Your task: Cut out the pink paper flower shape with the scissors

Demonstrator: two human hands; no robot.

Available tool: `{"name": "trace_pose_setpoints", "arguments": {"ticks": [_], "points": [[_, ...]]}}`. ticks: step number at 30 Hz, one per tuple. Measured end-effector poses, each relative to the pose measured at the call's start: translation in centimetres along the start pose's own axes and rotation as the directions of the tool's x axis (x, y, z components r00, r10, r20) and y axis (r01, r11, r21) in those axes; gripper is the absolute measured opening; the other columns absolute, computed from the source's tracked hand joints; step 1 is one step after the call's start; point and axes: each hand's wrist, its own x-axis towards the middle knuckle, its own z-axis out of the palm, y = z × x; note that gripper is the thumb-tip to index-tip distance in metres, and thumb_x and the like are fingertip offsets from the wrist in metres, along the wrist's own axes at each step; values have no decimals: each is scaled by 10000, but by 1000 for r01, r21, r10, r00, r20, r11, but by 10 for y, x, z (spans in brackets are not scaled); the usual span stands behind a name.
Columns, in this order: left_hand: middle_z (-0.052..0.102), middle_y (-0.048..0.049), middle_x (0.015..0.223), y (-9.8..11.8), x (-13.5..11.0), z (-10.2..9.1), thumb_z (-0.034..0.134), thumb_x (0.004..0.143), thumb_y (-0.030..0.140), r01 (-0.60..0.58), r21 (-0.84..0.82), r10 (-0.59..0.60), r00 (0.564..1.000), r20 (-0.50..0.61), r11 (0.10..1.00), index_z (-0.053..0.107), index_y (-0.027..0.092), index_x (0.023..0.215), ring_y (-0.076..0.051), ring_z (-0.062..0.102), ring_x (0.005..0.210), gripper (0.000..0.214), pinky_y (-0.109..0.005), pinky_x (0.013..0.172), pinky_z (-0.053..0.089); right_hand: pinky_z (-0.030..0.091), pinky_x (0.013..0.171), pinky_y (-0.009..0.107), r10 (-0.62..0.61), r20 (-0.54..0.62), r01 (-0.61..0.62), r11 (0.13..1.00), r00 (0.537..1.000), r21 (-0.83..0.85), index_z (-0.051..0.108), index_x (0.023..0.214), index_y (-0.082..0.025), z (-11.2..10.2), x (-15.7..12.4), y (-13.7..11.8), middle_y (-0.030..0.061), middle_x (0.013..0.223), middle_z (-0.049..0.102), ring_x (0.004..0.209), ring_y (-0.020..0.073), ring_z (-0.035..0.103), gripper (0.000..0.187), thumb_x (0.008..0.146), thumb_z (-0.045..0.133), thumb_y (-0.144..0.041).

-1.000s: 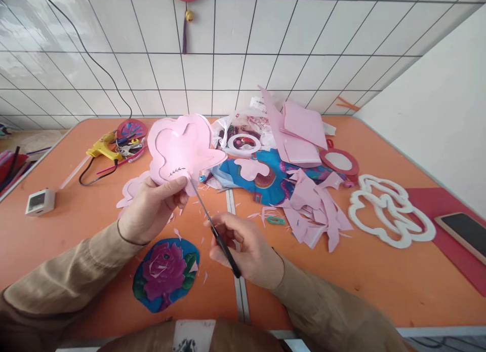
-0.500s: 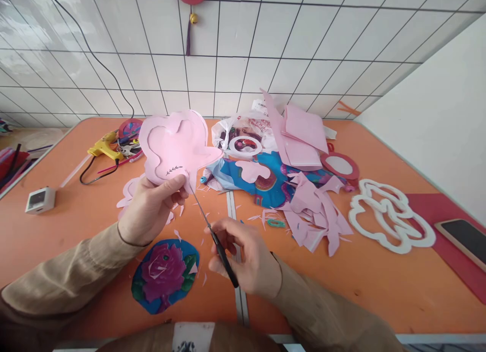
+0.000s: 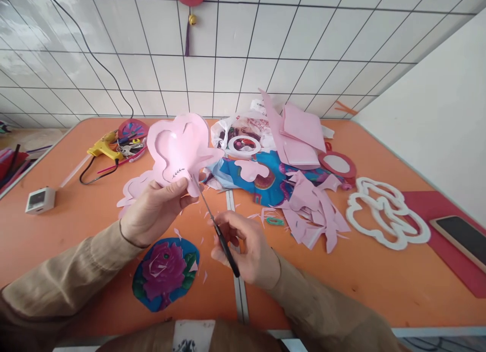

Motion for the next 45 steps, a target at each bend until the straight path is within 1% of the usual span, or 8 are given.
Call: {"name": "trace_pose_setpoints", "arguments": {"ticks": [2, 6, 9, 11, 17, 22, 30, 45], "points": [[769, -66, 1012, -1, 0, -1, 869, 672, 292, 23, -12, -22, 999, 49, 1000, 781, 155, 849, -166, 693, 909, 240, -254, 778, 557, 441, 521, 279, 25, 33, -27, 998, 999, 64, 614, 996, -189, -1, 0, -1, 28, 709, 608, 583, 141, 541, 501, 797, 675, -645], [776, -79, 999, -2, 1, -3, 849, 710, 297, 49, -21, -47, 995, 83, 999, 789, 147, 861, -190, 712, 947, 221, -270, 826, 560, 437, 510, 274, 31, 59, -36, 995, 998, 93, 612, 1015, -187, -2, 0, 0, 28, 712, 612, 571, 138, 544, 516, 792, 675, -648], [776, -74, 953, -3, 0, -3, 862, 698, 298, 62, -37, -59, 994, 92, 997, 784, 142, 812, -184, 712, 948, 208, -254, 822, 562, 440, 531, 282, -27, -5, 27, 998, 1000, -49, 624, 1004, -194, -2, 1, 2, 24, 698, 625, 584, 143, 536, 392, 810, 690, -528], [768, -65, 909, -4, 0, -3, 866, 696, 304, 57, -43, -51, 992, 111, 997, 773, 137, 753, -175, 708, 936, 200, -246, 831, 562, 432, 532, 285, -125, -59, 110, 972, 990, -207, 634, 1000, -202, -2, 2, 3, 12, 676, 628, 574, 141, 518, 317, 807, 705, -444], [749, -53, 849, -6, 1, -6, 859, 712, 317, 44, -43, -39, 992, 117, 998, 762, 130, 712, -187, 714, 941, 211, -247, 839, 561, 459, 500, 264, -441, -89, 343, 795, 893, -500, 645, 1033, -218, -1, 7, -1, -6, 678, 615, 561, 140, 551, 194, 860, 670, -303], [777, -54, 893, -7, 2, -7, 835, 746, 294, 59, -51, -52, 990, 131, 997, 786, 134, 779, -169, 730, 889, 171, -241, 825, 565, 506, 528, 249, -560, -92, 402, 691, 824, -601, 643, 1110, -205, 1, 7, 0, -7, 693, 615, 568, 138, 588, 242, 873, 678, -238], [791, -64, 884, -8, 4, -7, 850, 732, 291, 49, -64, -41, 992, 121, 997, 800, 143, 840, -175, 750, 855, 190, -223, 778, 581, 500, 524, 226, -602, -85, 440, 664, 794, -604, 626, 1164, -198, 2, 6, 2, -4, 724, 579, 560, 117, 562, 276, 900, 679, -255], [792, -47, 880, -10, -1, -6, 841, 742, 243, 20, -113, -11, 996, 84, 993, 795, 136, 802, -159, 747, 861, 131, -192, 744, 606, 507, 511, 240, -542, -95, 392, 708, 835, -587, 683, 1133, -199, 2, 4, 2, 1, 679, 601, 544, 129, 562, 243, 911, 669, -299]]}}
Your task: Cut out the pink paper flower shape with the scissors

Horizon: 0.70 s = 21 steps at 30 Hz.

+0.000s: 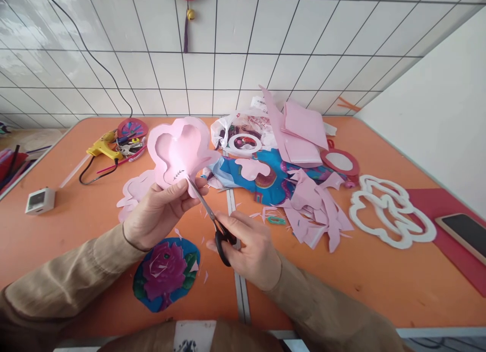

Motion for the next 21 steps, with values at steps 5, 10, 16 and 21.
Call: {"name": "trace_pose_setpoints", "arguments": {"ticks": [5, 10, 16, 21], "points": [[786, -49, 863, 0, 1, 2, 861, 714, 257, -5, 5, 5, 1000, 0, 1000, 787, 129, 769, -161, 747, 839, 158, -187, 727, 604, 491, 492, 236, -2, -9, 3, 1000, 1000, 17, 679, 1137, -205, 1, -1, 0, -6, 671, 588, 533, 124, 544, 239, 916, 664, -295], [786, -48, 859, 1, 1, 3, 871, 699, 260, -3, 7, 3, 1000, -8, 1000, 781, 138, 756, -169, 752, 845, 163, -183, 711, 593, 473, 474, 216, -9, -25, 10, 999, 1000, 39, 686, 1110, -195, 2, 2, -2, -5, 677, 602, 526, 113, 553, 225, 903, 684, -281], [794, -71, 892, 2, 1, 3, 865, 700, 267, 3, 43, -1, 999, -47, 999, 791, 136, 867, -189, 752, 851, 225, -231, 749, 581, 464, 462, 238, 165, 65, -175, 963, 984, 207, 707, 1011, -178, 1, -2, -1, -1, 629, 631, 511, 124, 547, 212, 858, 708, -324], [795, -87, 939, 1, 1, 4, 866, 680, 251, -7, 74, 13, 996, -87, 997, 787, 128, 883, -215, 740, 918, 250, -280, 827, 571, 492, 501, 288, 344, 196, -392, 859, 918, 329, 703, 1001, -157, -1, -9, 0, 19, 639, 639, 534, 150, 565, 301, 787, 722, -368]]}}
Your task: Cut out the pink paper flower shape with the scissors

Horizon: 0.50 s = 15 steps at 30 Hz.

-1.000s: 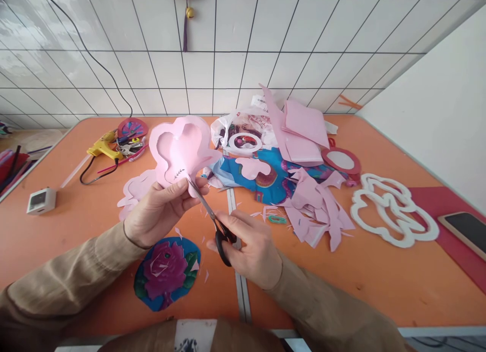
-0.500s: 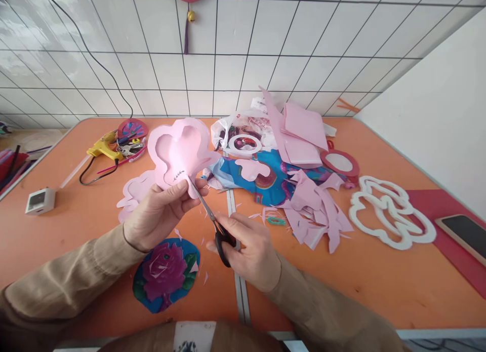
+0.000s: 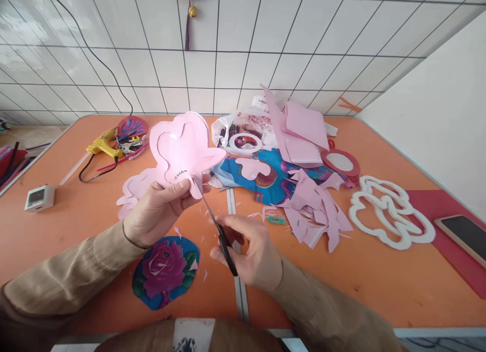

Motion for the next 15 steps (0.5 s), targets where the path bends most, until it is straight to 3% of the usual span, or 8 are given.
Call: {"name": "trace_pose_setpoints", "arguments": {"ticks": [5, 15], "points": [[784, -90, 961, 1, 1, -1, 856, 682, 252, -8, 39, 10, 999, -50, 999, 777, 129, 879, -208, 717, 916, 246, -299, 814, 563, 479, 512, 279, 32, 66, -33, 999, 997, 9, 705, 961, -173, -3, 0, -6, 20, 632, 652, 543, 147, 564, 235, 765, 668, -296], [760, -44, 841, 0, 2, -1, 873, 669, 278, -120, 138, 132, 988, -78, 983, 775, 170, 807, -175, 667, 820, 201, -290, 737, 542, 441, 493, 262, 4, 55, -2, 999, 998, -39, 690, 943, -167, -4, 1, -6, 15, 627, 621, 533, 140, 536, 230, 791, 673, -339]]}}
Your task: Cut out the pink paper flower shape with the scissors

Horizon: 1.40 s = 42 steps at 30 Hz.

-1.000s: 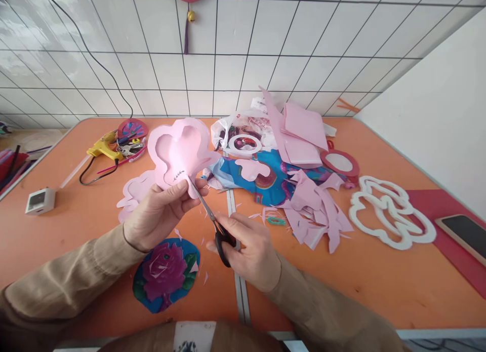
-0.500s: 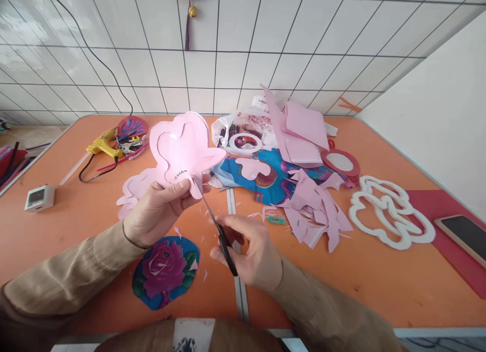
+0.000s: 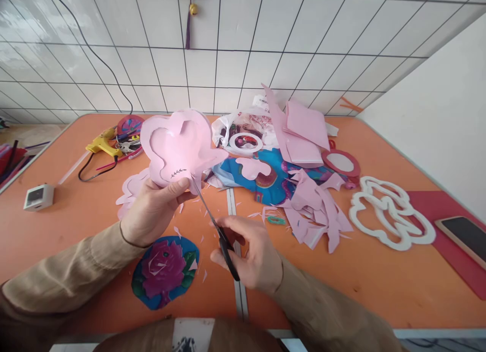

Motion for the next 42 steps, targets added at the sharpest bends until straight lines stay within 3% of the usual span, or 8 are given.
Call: {"name": "trace_pose_setpoints", "arguments": {"ticks": [8, 15, 25, 34, 42], "points": [[758, -42, 848, -4, -1, -1, 859, 689, 295, -28, 60, 28, 1000, 5, 998, 770, 177, 819, -180, 668, 836, 197, -289, 734, 537, 472, 524, 285, 21, -35, -20, 999, 999, 42, 679, 960, -183, 4, -1, 8, 6, 650, 608, 549, 144, 535, 265, 775, 708, -371], [733, -38, 752, -6, -2, -2, 833, 708, 309, -80, 140, 75, 996, 40, 987, 761, 178, 720, -172, 650, 767, 150, -286, 725, 522, 466, 502, 276, 107, 35, -111, 979, 994, 172, 688, 982, -174, 6, 2, 1, 25, 640, 631, 553, 147, 544, 343, 792, 712, -459], [710, -27, 670, -6, -5, -1, 811, 726, 288, -47, 242, 36, 998, 51, 969, 747, 161, 668, -146, 621, 679, 153, -279, 704, 508, 426, 478, 261, 218, 83, -232, 939, 972, 255, 689, 971, -159, 6, 6, -7, 22, 661, 592, 556, 131, 513, 381, 743, 737, -460], [713, -39, 687, -5, -8, 1, 825, 704, 304, -46, 241, 39, 999, 32, 969, 740, 161, 664, -162, 624, 697, 171, -289, 697, 505, 432, 492, 277, 152, 49, -159, 962, 987, 222, 692, 961, -171, 5, 5, -5, 26, 654, 615, 559, 139, 513, 361, 756, 738, -465], [712, -39, 699, -5, -8, 1, 802, 720, 292, -50, 271, 41, 998, 37, 961, 731, 162, 664, -164, 625, 707, 158, -303, 719, 501, 430, 484, 267, 192, 49, -198, 947, 980, 254, 700, 972, -151, 6, 5, -7, 25, 658, 597, 563, 136, 522, 414, 749, 753, -496]]}}
